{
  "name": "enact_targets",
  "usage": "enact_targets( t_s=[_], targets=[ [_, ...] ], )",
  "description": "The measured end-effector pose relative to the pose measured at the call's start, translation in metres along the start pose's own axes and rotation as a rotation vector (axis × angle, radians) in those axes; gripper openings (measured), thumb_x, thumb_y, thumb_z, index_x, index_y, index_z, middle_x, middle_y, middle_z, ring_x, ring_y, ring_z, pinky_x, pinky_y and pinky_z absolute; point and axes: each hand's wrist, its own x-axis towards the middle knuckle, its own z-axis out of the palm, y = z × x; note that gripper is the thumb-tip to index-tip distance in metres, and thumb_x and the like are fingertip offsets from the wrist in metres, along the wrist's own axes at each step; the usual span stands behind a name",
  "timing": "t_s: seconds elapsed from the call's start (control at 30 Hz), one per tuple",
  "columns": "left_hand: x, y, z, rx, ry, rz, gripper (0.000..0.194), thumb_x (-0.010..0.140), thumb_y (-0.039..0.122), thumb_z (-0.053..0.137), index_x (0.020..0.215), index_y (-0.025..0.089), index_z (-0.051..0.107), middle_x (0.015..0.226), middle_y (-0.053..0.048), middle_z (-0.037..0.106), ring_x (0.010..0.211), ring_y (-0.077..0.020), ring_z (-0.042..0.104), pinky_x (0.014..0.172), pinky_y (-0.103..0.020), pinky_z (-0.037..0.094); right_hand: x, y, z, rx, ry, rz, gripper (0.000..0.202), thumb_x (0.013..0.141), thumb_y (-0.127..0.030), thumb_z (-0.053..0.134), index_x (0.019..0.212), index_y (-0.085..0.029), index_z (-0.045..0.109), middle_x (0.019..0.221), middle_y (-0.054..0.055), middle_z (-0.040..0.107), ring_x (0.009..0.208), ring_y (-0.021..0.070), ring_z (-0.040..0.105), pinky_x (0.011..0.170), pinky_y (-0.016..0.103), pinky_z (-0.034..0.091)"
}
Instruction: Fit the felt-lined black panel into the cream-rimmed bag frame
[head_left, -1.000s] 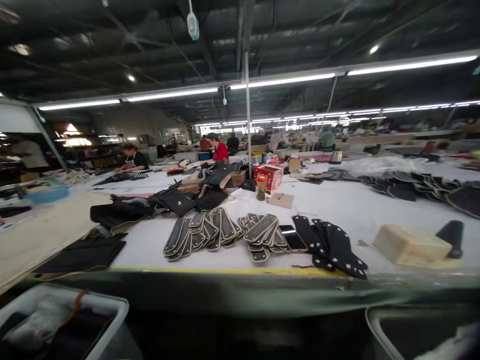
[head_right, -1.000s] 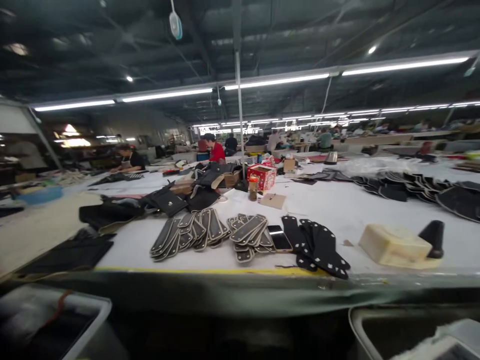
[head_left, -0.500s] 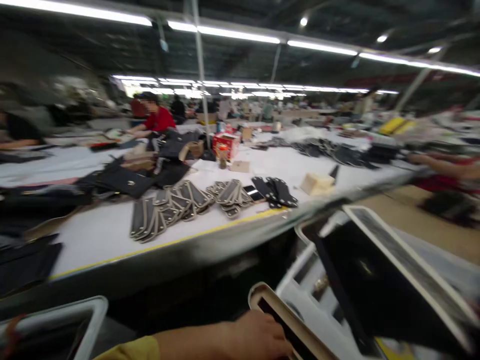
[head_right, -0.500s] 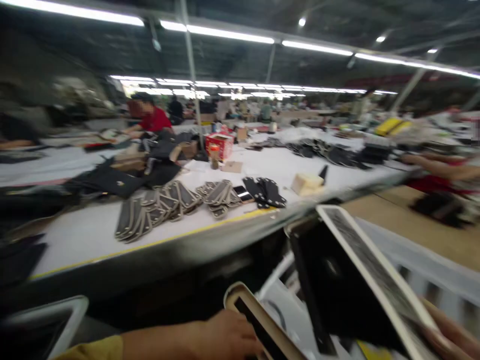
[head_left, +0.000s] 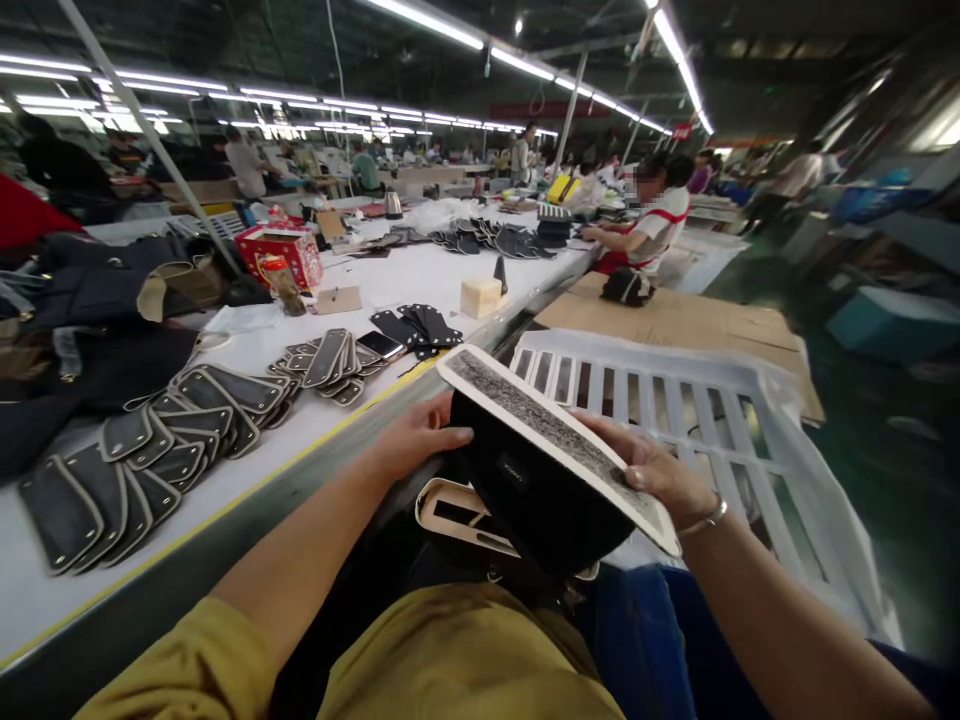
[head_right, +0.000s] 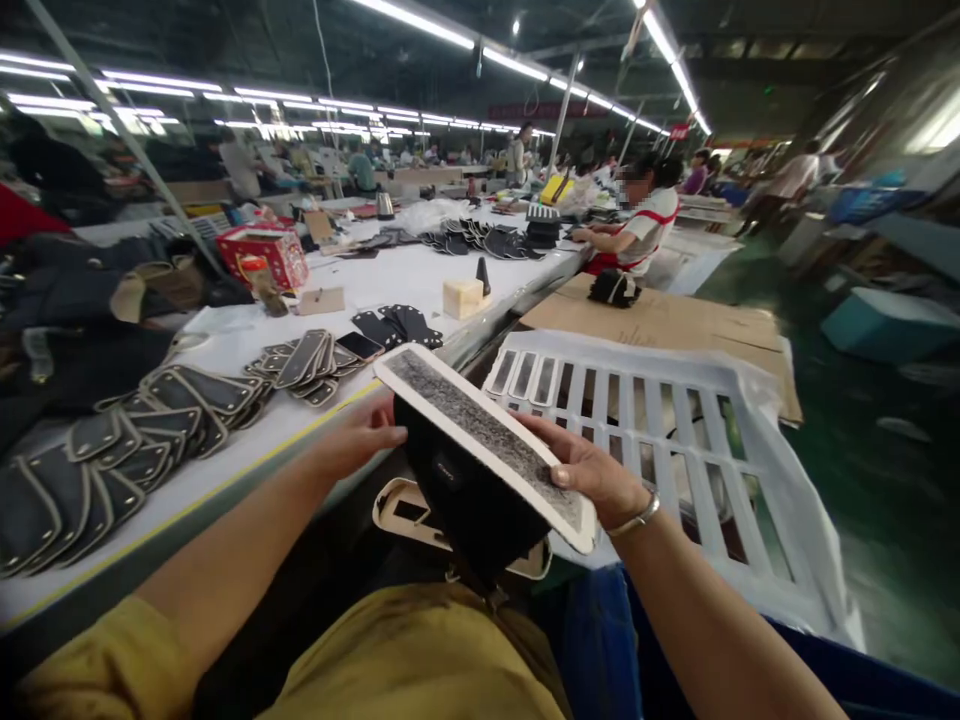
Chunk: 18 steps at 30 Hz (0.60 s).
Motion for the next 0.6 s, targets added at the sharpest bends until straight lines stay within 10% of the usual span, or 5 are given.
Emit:
enact_targets(
  t_s=[0.27, 0.43, 0.6],
  targets=[
    [0.036, 0.014, 0.022, 0.4, 0.111, -0.025, 0.043, 0.064, 0.047, 0.071, 0.092, 0.015, 0.07, 0.078, -0.003, 0.07, 0.079, -0.0243, 0.064, 0.08, -0.037, 0.049, -0.011, -0.007, -0.036, -0.594, 0.274, -0.307, 0.051, 0.079, -0.058, 0.054, 0.111, -0.019, 0.062, 0.108, 0.007, 0.063, 0.1, 0.0215, 0.057, 0.09, 0.035, 0.044],
    [0.042, 0.033, 0.04, 0.904, 0.182, 0.163, 0.04, 0.074, 0.046, 0.06, 0.096, 0.014, 0.07, 0.083, -0.005, 0.071, 0.084, -0.0261, 0.063, 0.077, -0.033, 0.048, -0.022, -0.036, -0.026, -1.029, 0.035, -0.076, 0.06, 0.078, -0.061, 0.052, 0.119, -0.016, 0.057, 0.106, 0.007, 0.063, 0.095, 0.024, 0.058, 0.084, 0.034, 0.046],
    [0.038, 0.055, 0.058, 1.177, 0.177, 0.264, 0.033, 0.079, 0.037, 0.054, 0.098, 0.016, 0.07, 0.087, -0.007, 0.072, 0.084, -0.0254, 0.064, 0.074, -0.031, 0.047, -0.019, -0.04, -0.021, -1.122, 0.285, -0.164, 0.064, 0.082, -0.051, 0.054, 0.135, -0.02, 0.038, 0.123, 0.01, 0.055, 0.107, 0.0248, 0.054, 0.092, 0.039, 0.044]
  ],
)
